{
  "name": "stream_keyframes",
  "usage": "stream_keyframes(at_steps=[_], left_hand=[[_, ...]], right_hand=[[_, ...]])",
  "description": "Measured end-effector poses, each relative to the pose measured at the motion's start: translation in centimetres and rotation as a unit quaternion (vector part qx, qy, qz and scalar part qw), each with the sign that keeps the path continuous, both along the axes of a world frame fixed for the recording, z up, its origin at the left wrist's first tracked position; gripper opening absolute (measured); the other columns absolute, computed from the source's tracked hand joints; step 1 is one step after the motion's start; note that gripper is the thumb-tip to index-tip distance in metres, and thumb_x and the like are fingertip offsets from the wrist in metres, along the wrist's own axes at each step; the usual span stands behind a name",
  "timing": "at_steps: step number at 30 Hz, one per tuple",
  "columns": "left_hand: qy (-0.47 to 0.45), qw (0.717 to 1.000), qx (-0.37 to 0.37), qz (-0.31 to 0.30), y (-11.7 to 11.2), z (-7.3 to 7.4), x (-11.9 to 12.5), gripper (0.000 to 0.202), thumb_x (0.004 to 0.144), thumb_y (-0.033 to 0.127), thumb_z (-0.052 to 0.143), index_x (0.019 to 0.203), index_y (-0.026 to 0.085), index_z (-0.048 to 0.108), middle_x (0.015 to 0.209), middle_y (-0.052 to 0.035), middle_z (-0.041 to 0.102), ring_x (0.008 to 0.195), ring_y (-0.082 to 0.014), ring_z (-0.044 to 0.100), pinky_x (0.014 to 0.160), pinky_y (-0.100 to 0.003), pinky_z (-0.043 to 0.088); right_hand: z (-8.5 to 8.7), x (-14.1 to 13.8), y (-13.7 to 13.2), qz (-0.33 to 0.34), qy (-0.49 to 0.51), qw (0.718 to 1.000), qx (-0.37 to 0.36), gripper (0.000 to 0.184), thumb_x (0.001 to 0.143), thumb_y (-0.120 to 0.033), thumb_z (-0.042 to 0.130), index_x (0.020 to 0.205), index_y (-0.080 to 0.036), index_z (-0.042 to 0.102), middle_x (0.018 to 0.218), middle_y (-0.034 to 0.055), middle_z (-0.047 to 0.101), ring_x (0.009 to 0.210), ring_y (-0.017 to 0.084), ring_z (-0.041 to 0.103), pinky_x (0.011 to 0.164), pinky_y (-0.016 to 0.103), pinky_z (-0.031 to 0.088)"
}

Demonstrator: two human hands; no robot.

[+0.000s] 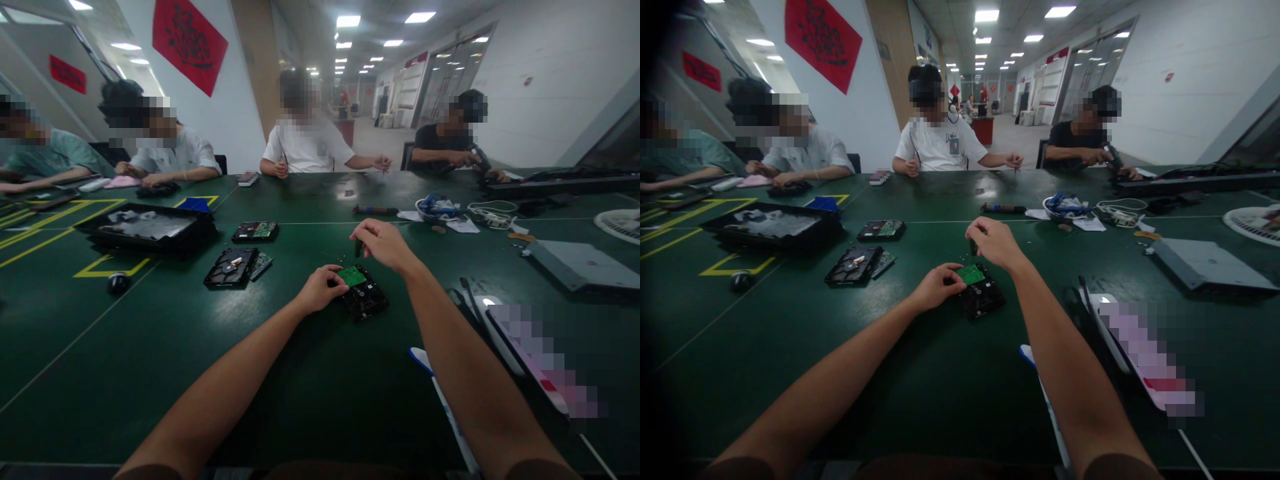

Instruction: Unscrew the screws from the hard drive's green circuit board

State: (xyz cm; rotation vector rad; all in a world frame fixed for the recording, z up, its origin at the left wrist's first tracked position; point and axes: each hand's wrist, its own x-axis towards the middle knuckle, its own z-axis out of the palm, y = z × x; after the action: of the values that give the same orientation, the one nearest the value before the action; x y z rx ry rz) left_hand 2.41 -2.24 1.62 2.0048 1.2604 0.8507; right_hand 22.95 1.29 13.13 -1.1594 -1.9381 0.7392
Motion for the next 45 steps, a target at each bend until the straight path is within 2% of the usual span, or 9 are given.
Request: stream_keyframes(at_steps=[3, 8, 15, 23, 28, 31, 34, 39, 45], left_hand=[[0.005, 1.0, 0.0, -0.001, 0.11, -0.21, -0.01, 0.008, 0.082, 0.029, 0.077, 0.081, 0.021, 0.078, 0.137, -0.0081, 0.062, 0.127, -0.0284, 0.058, 0.109, -0.044, 0.044], [-0.001, 1.0, 0.009, -0.004, 0.04, -0.31, -0.08, 0.009, 0.082, 0.03, 0.076, 0.081, 0.021, 0.077, 0.137, -0.0084, 0.062, 0.127, -0.0277, 0.059, 0.109, -0.044, 0.043], [0.0, 1.0, 0.005, -0.006, -0.09, 0.07, -0.05, 0.009, 0.082, 0.028, 0.077, 0.08, 0.02, 0.076, 0.136, -0.009, 0.062, 0.126, -0.0284, 0.059, 0.108, -0.045, 0.045], [-0.002, 1.0, 0.004, -0.004, -0.07, 0.0, -0.01, 0.009, 0.082, 0.029, 0.077, 0.08, 0.02, 0.077, 0.136, -0.0088, 0.062, 0.126, -0.0282, 0.059, 0.109, -0.045, 0.044], [-0.003, 1.0, 0.004, -0.002, -0.08, 0.09, 0.0, 0.01, 0.082, 0.03, 0.077, 0.079, 0.021, 0.076, 0.135, -0.0092, 0.062, 0.126, -0.0279, 0.059, 0.109, -0.045, 0.044], [-0.001, 1.0, 0.002, -0.001, -0.13, 0.17, 0.03, 0.009, 0.082, 0.03, 0.077, 0.08, 0.021, 0.076, 0.136, -0.0093, 0.062, 0.127, -0.028, 0.058, 0.11, -0.044, 0.044], [0.0, 1.0, 0.006, -0.003, -0.14, 0.19, 0.05, 0.009, 0.082, 0.03, 0.077, 0.08, 0.021, 0.077, 0.136, -0.0088, 0.063, 0.127, -0.028, 0.059, 0.11, -0.044, 0.044], [0.005, 1.0, 0.002, -0.002, -0.11, 0.25, 0.04, 0.008, 0.082, 0.029, 0.077, 0.08, 0.021, 0.077, 0.136, -0.0083, 0.063, 0.127, -0.0285, 0.058, 0.111, -0.046, 0.043], [0.002, 1.0, 0.002, -0.001, -0.13, 0.22, -0.01, 0.009, 0.082, 0.03, 0.077, 0.08, 0.021, 0.077, 0.136, -0.0081, 0.062, 0.125, -0.0292, 0.06, 0.109, -0.046, 0.044]], right_hand=[[-0.07, -0.19, -0.14, 0.035, 0.026, 0.999, -0.022, 0.032, 0.099, -0.046, 0.05, 0.1, -0.021, 0.069, 0.099, 0.0061, 0.074, 0.057, 0.012, 0.062, 0.054, 0.027, 0.046], [-0.29, -0.06, 0.01, 0.055, 0.02, 0.998, -0.015, 0.031, 0.098, -0.048, 0.054, 0.104, -0.022, 0.07, 0.084, 0.0049, 0.072, 0.062, 0.015, 0.064, 0.059, 0.029, 0.05], [-0.29, 0.18, 0.36, -0.029, -0.008, 0.999, 0.029, 0.025, 0.093, -0.045, 0.062, 0.088, -0.02, 0.066, 0.087, 0.0049, 0.072, 0.063, 0.015, 0.061, 0.061, 0.031, 0.047], [-0.2, -0.09, 0.07, 0.024, 0.01, 1.0, -0.007, 0.035, 0.101, -0.046, 0.045, 0.108, -0.022, 0.07, 0.106, 0.0068, 0.073, 0.062, 0.013, 0.062, 0.059, 0.03, 0.047], [0.06, 0.07, 0.01, -0.01, -0.036, 0.998, 0.042, 0.028, 0.095, -0.043, 0.056, 0.094, -0.02, 0.071, 0.088, 0.0048, 0.074, 0.065, 0.016, 0.062, 0.061, 0.03, 0.045], [0.15, 0.0, -0.21, -0.033, -0.028, 0.998, 0.035, 0.027, 0.093, -0.044, 0.059, 0.087, -0.02, 0.069, 0.078, 0.003, 0.071, 0.06, 0.015, 0.061, 0.06, 0.029, 0.045], [0.05, -0.14, -0.33, -0.002, -0.009, 1.0, 0.014, 0.031, 0.096, -0.048, 0.055, 0.09, -0.021, 0.069, 0.079, 0.0029, 0.072, 0.055, 0.013, 0.061, 0.058, 0.029, 0.046], [-0.24, -0.19, -0.01, 0.031, 0.014, 0.999, -0.025, 0.033, 0.1, -0.045, 0.047, 0.107, -0.024, 0.071, 0.086, 0.0043, 0.073, 0.06, 0.015, 0.063, 0.057, 0.028, 0.047], [-0.06, 0.1, 0.12, 0.003, -0.016, 1.0, 0.023, 0.025, 0.095, -0.042, 0.057, 0.09, -0.02, 0.069, 0.081, 0.0035, 0.071, 0.064, 0.016, 0.063, 0.063, 0.029, 0.047]])
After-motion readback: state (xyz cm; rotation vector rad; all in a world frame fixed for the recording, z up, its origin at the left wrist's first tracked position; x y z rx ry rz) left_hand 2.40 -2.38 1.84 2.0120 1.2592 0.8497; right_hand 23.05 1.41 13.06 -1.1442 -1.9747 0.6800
